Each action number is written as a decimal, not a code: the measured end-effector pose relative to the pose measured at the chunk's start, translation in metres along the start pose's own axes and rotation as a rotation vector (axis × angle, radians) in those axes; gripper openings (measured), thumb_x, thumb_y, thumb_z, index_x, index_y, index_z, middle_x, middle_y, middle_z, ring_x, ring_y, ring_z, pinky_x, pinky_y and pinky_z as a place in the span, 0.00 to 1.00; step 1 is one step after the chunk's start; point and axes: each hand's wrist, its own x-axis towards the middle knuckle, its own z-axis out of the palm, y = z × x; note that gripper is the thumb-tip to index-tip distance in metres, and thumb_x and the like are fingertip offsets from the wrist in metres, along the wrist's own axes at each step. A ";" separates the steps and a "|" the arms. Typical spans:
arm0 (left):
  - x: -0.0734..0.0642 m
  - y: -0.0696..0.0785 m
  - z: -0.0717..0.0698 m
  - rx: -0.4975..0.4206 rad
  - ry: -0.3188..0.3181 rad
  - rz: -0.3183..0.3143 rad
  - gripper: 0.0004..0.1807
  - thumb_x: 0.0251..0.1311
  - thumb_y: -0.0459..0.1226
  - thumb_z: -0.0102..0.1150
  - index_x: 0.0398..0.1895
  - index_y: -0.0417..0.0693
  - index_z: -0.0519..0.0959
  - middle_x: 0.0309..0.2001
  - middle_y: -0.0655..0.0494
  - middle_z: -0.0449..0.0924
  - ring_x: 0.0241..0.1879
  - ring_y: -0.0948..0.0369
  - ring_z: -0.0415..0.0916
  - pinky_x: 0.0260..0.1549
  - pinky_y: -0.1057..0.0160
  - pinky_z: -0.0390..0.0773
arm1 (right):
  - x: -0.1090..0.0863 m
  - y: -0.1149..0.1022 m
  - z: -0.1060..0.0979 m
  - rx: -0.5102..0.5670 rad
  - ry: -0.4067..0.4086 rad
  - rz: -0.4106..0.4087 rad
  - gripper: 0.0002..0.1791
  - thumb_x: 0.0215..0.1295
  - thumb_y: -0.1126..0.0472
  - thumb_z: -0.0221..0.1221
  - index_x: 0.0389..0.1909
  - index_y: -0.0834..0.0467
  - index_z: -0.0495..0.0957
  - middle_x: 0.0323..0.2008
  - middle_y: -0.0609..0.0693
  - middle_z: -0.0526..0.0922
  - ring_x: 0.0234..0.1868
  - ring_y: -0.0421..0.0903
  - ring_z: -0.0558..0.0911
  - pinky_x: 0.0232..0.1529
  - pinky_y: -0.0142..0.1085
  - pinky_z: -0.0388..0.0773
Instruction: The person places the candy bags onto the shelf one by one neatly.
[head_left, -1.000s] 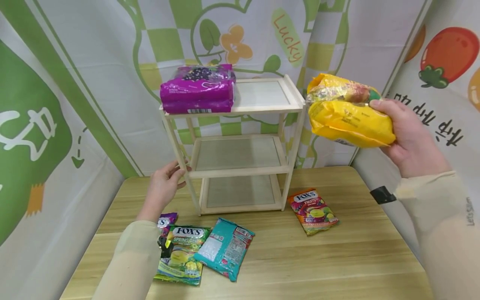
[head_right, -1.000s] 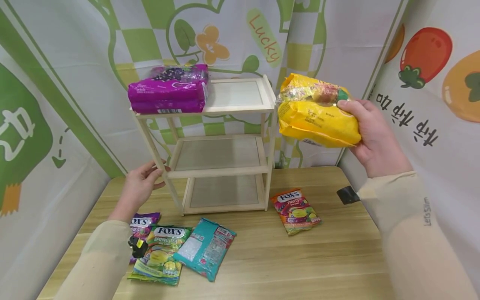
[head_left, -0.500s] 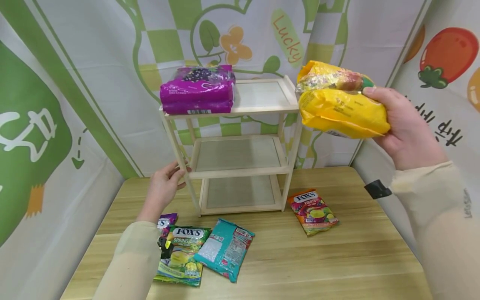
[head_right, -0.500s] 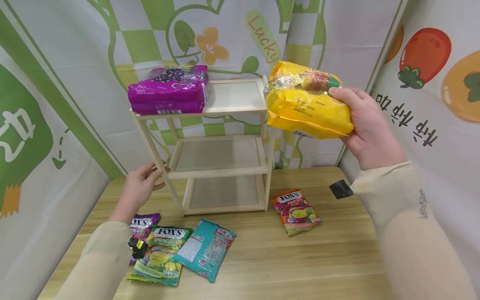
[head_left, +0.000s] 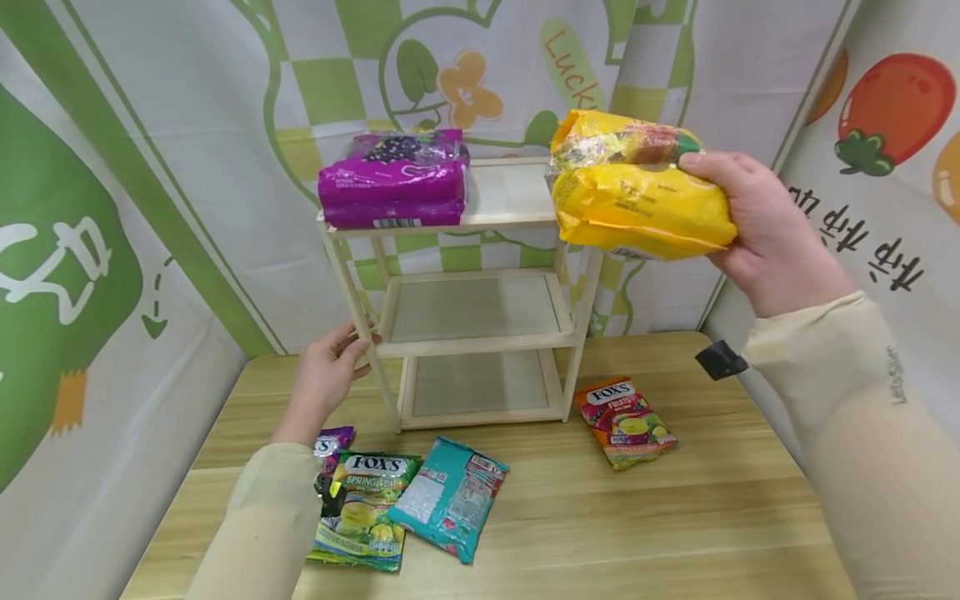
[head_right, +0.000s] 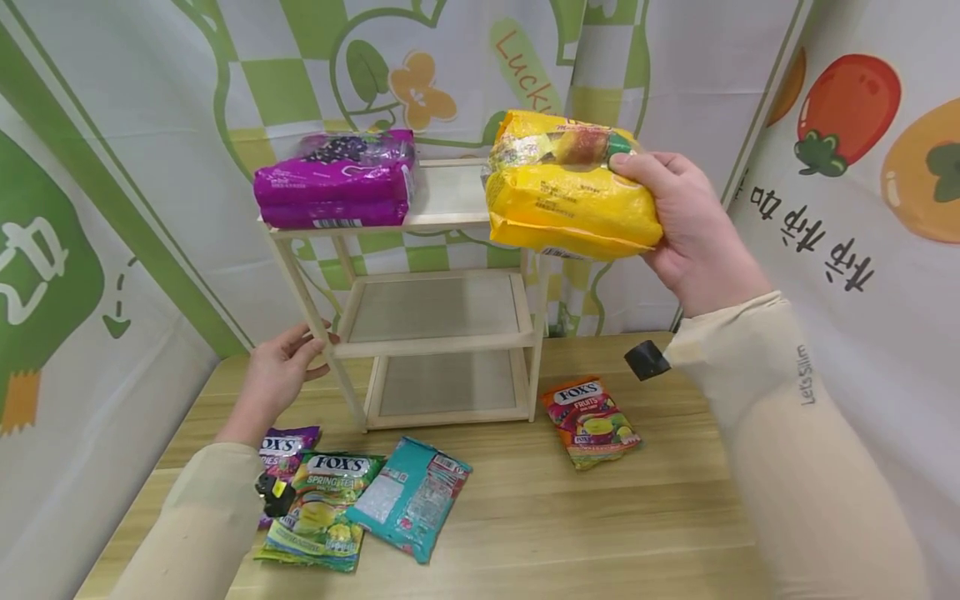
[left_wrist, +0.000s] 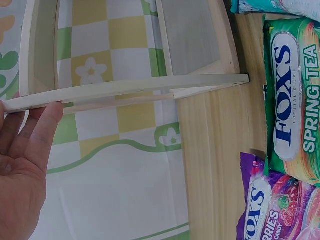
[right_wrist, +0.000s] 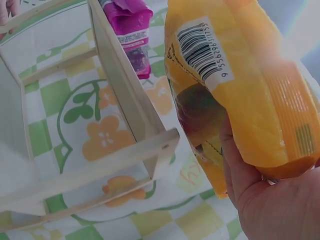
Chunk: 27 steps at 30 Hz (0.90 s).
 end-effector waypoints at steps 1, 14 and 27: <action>0.000 0.000 0.000 -0.001 -0.001 -0.001 0.24 0.80 0.38 0.47 0.75 0.46 0.68 0.62 0.39 0.80 0.67 0.44 0.73 0.51 0.63 0.84 | 0.001 0.001 0.003 -0.002 0.000 -0.001 0.22 0.68 0.63 0.67 0.56 0.52 0.68 0.57 0.51 0.76 0.49 0.47 0.84 0.44 0.39 0.90; -0.001 0.001 0.000 -0.021 -0.011 -0.006 0.23 0.80 0.37 0.46 0.75 0.45 0.68 0.63 0.39 0.78 0.68 0.43 0.71 0.51 0.63 0.84 | 0.011 0.012 0.036 -0.065 -0.019 -0.018 0.28 0.65 0.62 0.69 0.59 0.52 0.64 0.61 0.52 0.73 0.53 0.47 0.82 0.43 0.37 0.90; -0.001 0.003 -0.001 -0.009 -0.005 -0.007 0.24 0.80 0.38 0.47 0.75 0.46 0.68 0.61 0.38 0.79 0.66 0.43 0.73 0.51 0.61 0.84 | 0.019 0.016 0.057 -0.132 -0.002 -0.021 0.31 0.64 0.61 0.71 0.61 0.52 0.64 0.62 0.53 0.72 0.56 0.48 0.79 0.45 0.36 0.89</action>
